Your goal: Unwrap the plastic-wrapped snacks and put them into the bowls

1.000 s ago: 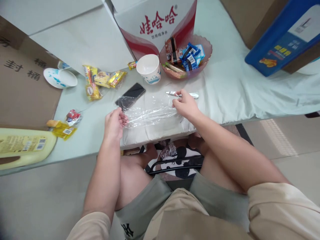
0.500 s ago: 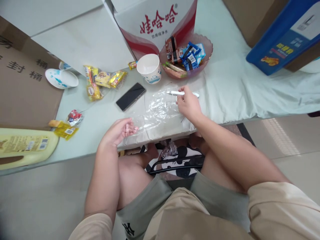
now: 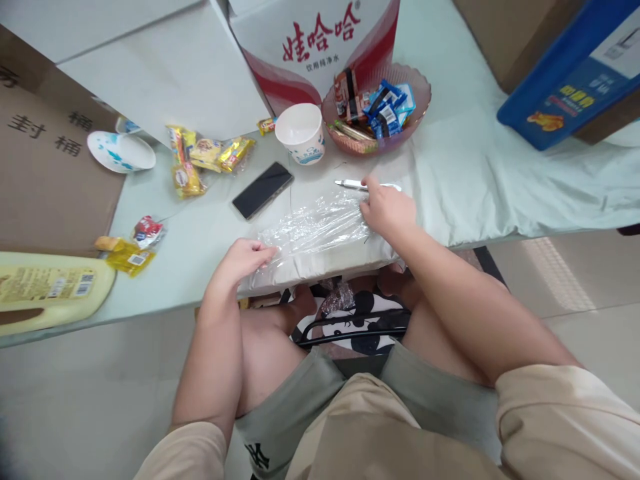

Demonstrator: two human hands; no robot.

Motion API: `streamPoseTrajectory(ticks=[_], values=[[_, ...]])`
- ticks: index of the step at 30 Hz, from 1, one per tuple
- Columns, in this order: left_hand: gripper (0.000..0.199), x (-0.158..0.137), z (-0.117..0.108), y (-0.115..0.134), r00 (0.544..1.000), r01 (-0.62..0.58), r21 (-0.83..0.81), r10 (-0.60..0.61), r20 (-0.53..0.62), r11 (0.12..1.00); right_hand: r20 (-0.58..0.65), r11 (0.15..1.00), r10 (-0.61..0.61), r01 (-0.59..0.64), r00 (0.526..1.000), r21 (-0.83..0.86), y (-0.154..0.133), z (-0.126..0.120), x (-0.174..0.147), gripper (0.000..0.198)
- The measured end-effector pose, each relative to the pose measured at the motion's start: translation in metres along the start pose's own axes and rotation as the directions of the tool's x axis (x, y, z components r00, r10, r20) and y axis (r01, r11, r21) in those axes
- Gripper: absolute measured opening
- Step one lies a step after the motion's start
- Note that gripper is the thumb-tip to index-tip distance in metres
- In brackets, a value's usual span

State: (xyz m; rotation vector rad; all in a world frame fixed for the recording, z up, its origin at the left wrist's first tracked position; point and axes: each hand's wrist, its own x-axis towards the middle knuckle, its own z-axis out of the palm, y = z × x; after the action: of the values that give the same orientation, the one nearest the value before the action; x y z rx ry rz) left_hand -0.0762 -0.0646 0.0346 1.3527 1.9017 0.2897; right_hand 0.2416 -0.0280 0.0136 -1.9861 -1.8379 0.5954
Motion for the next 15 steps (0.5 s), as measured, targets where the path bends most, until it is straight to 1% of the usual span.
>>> streamPoseTrajectory(ticks=[2, 3, 5, 6, 7, 8, 9, 10, 11, 12, 13, 14, 15], values=[[0.030, 0.002, -0.001, -0.001, 0.992, -0.041, 0.058, 0.048, -0.120, 0.997, 0.022, 0.997, -0.033, 0.034, 0.999, -0.065, -0.005, -0.001, -0.002, 0.045], [0.027, 0.003, -0.001, -0.001, 0.978, -0.054, 0.064, 0.066, -0.200, 0.996, 0.036, 0.995, -0.048, 0.051, 0.998, -0.091, -0.007, -0.001, -0.003, 0.049], [0.027, 0.006, -0.001, 0.000, 0.931, -0.071, 0.054, 0.086, -0.355, 0.996, 0.058, 0.985, -0.107, 0.114, 0.993, -0.131, -0.011, -0.001, -0.006, 0.058], [0.030, 0.008, 0.000, 0.001, 0.908, -0.076, 0.043, 0.087, -0.409, 0.996, 0.069, 0.975, -0.154, 0.163, 0.986, -0.149, -0.011, 0.000, -0.007, 0.063], [0.032, 0.010, 0.001, 0.002, 0.894, -0.088, 0.030, 0.093, -0.438, 0.996, 0.090, 0.960, -0.209, 0.222, 0.974, -0.169, -0.011, 0.000, -0.009, 0.067], [0.030, 0.013, 0.002, 0.002, 0.891, -0.106, 0.017, 0.103, -0.442, 0.994, 0.128, 0.939, -0.269, 0.289, 0.955, -0.187, -0.010, 0.000, -0.011, 0.072], [0.025, 0.016, 0.003, 0.003, 0.898, -0.125, 0.003, 0.114, -0.425, 0.992, 0.192, 0.911, -0.326, 0.361, 0.926, -0.197, -0.008, 0.000, -0.014, 0.075], [0.020, 0.018, 0.004, 0.003, 0.909, -0.146, -0.017, 0.128, -0.398, 0.989, 0.279, 0.882, -0.372, 0.431, 0.885, -0.190, -0.007, -0.002, -0.017, 0.078], [0.016, 0.020, 0.005, 0.004, 0.919, -0.175, -0.045, 0.146, -0.366, 0.984, 0.377, 0.857, -0.406, 0.490, 0.832, -0.158, -0.005, -0.005, -0.020, 0.078], [0.015, 0.020, 0.006, 0.005, 0.928, -0.210, -0.089, 0.170, -0.331, 0.974, 0.461, 0.843, -0.429, 0.528, 0.776, -0.105, -0.003, -0.010, -0.022, 0.077], [0.016, 0.020, 0.008, 0.007, 0.935, -0.247, -0.154, 0.194, -0.298, 0.957, 0.510, 0.839, -0.450, 0.543, 0.733, -0.040, -0.002, -0.015, -0.024, 0.074], [0.017, 0.019, 0.009, 0.009, 0.940, -0.280, -0.242, 0.213, -0.268, 0.929, 0.513, 0.844, -0.473, 0.536, 0.716, 0.030, -0.003, -0.020, -0.024, 0.069], [0.017, 0.017, 0.011, 0.013, 0.944, -0.301, -0.339, 0.229, -0.237, 0.891, 0.467, 0.852, -0.496, 0.515, 0.732, 0.099, -0.004, -0.024, -0.024, 0.064]])
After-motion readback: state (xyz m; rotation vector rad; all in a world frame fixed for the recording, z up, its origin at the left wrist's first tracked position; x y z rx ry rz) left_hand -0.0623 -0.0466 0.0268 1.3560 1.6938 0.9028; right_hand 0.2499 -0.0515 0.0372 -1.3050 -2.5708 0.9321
